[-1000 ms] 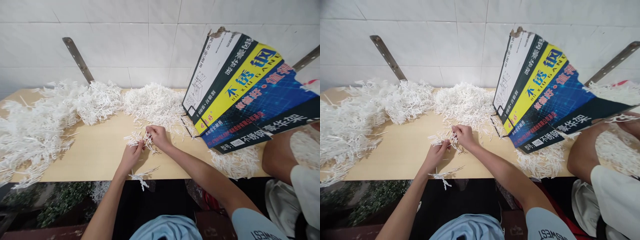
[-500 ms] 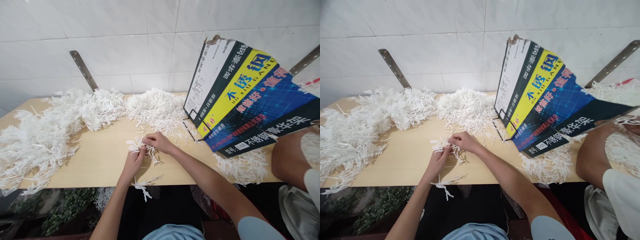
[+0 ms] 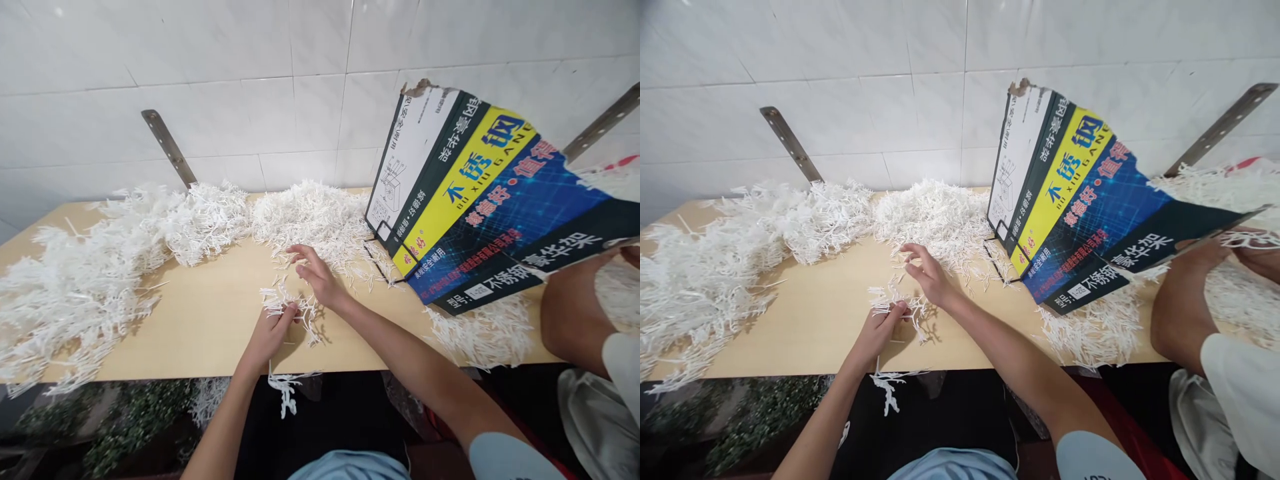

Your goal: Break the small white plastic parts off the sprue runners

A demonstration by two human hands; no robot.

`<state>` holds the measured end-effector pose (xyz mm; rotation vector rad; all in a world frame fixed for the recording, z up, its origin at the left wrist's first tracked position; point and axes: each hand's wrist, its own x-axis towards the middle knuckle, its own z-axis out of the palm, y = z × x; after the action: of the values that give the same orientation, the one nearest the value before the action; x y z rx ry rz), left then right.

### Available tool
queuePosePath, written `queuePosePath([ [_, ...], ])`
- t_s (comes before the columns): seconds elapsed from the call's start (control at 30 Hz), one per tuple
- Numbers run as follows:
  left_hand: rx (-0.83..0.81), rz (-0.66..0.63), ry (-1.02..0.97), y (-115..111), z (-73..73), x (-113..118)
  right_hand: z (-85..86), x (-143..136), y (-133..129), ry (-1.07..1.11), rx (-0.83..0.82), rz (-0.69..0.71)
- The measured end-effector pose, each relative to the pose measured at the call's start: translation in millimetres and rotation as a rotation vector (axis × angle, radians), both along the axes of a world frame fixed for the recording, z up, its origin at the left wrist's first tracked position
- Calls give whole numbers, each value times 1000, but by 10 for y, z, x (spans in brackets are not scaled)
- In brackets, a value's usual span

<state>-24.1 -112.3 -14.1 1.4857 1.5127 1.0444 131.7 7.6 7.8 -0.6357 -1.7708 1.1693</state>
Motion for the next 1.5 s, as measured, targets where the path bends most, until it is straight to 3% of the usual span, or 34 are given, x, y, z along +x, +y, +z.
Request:
queuePosePath([
  [0.1, 25, 23, -5, 31, 13, 4, 36, -41, -100, -35, -99, 271],
  [0.17, 45, 32, 15, 37, 29, 3, -10, -55, -97, -116, -203, 333],
  [0.4, 121, 60, 97, 14, 91, -5, -283, -80, 98, -56, -228, -51],
  [0.53, 136, 57, 88, -31, 70, -13, -257, -59, 179, 122, -257, -267],
  [0.6, 139, 50, 101, -32, 70, -13, -183, -49, 150, 77, -193, -195],
  [0.7, 131, 36, 125, 8, 82, -8, -58, -45, 38, -50, -128, 50],
  [0.83, 101, 72, 150, 67, 79, -13, -8, -11, -43, -145, -272, 346],
  [0.9, 96, 67, 155, 71, 67, -19, -56, 8, 1, -171, -315, 395],
  [0.97, 99, 48, 150, 55, 51, -23, -135, 14, 97, -98, -327, 282],
  [1.07, 106, 6, 134, 16, 28, -22, -240, 3, 262, 207, -383, -70],
  [1.13, 121, 1, 129, 2, 21, -20, -255, -9, 313, 306, -401, -182],
  [1.2, 134, 13, 129, 10, 24, -20, -218, -18, 281, 215, -366, -120],
  [1.4, 130, 89, 145, 77, 42, -24, -66, 25, 45, -185, -224, 356],
  [1.43, 125, 94, 147, 80, 38, -24, -75, 40, 53, -224, -213, 363],
  [1.5, 114, 72, 148, 73, 24, -22, -124, 64, 124, -169, -240, 245],
])
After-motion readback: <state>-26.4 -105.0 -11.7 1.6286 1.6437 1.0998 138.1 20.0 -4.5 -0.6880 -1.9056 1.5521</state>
